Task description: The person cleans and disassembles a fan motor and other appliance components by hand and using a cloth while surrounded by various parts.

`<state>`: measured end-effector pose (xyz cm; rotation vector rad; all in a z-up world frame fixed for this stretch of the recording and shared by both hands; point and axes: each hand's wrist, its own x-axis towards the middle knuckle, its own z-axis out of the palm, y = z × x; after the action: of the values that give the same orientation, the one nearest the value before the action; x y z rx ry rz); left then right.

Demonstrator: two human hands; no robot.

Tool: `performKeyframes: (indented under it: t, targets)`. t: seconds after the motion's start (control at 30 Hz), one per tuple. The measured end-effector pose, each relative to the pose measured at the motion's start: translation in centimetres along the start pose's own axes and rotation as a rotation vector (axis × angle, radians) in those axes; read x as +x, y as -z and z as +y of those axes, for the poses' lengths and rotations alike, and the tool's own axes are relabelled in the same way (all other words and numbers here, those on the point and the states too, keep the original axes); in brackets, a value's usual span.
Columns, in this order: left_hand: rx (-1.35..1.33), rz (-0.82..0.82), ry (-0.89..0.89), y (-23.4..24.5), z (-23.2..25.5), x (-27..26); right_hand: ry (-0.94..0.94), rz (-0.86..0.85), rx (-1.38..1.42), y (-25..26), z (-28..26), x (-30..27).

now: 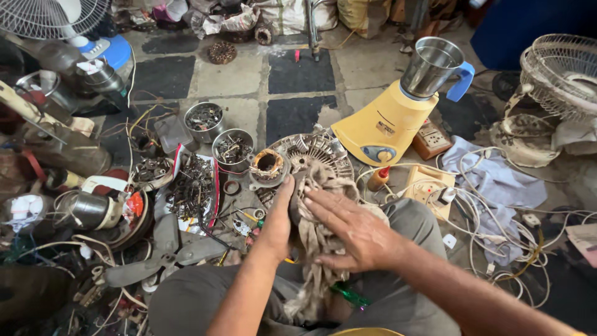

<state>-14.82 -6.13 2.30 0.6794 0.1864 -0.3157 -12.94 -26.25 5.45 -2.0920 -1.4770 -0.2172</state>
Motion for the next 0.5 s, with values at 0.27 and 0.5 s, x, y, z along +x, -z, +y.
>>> performKeyframes:
  t: [0.27,0.5]
  targets:
    - [0.033,0.021,-0.075,0.9,0.7,2.4,-0.095,-0.308,-0.554,0.8,1.9,4.2]
    - [0.469,-0.040,-0.719,-1.6,2.4,3.7,-0.243,-0.069,-0.177,1.4,2.8,4.8]
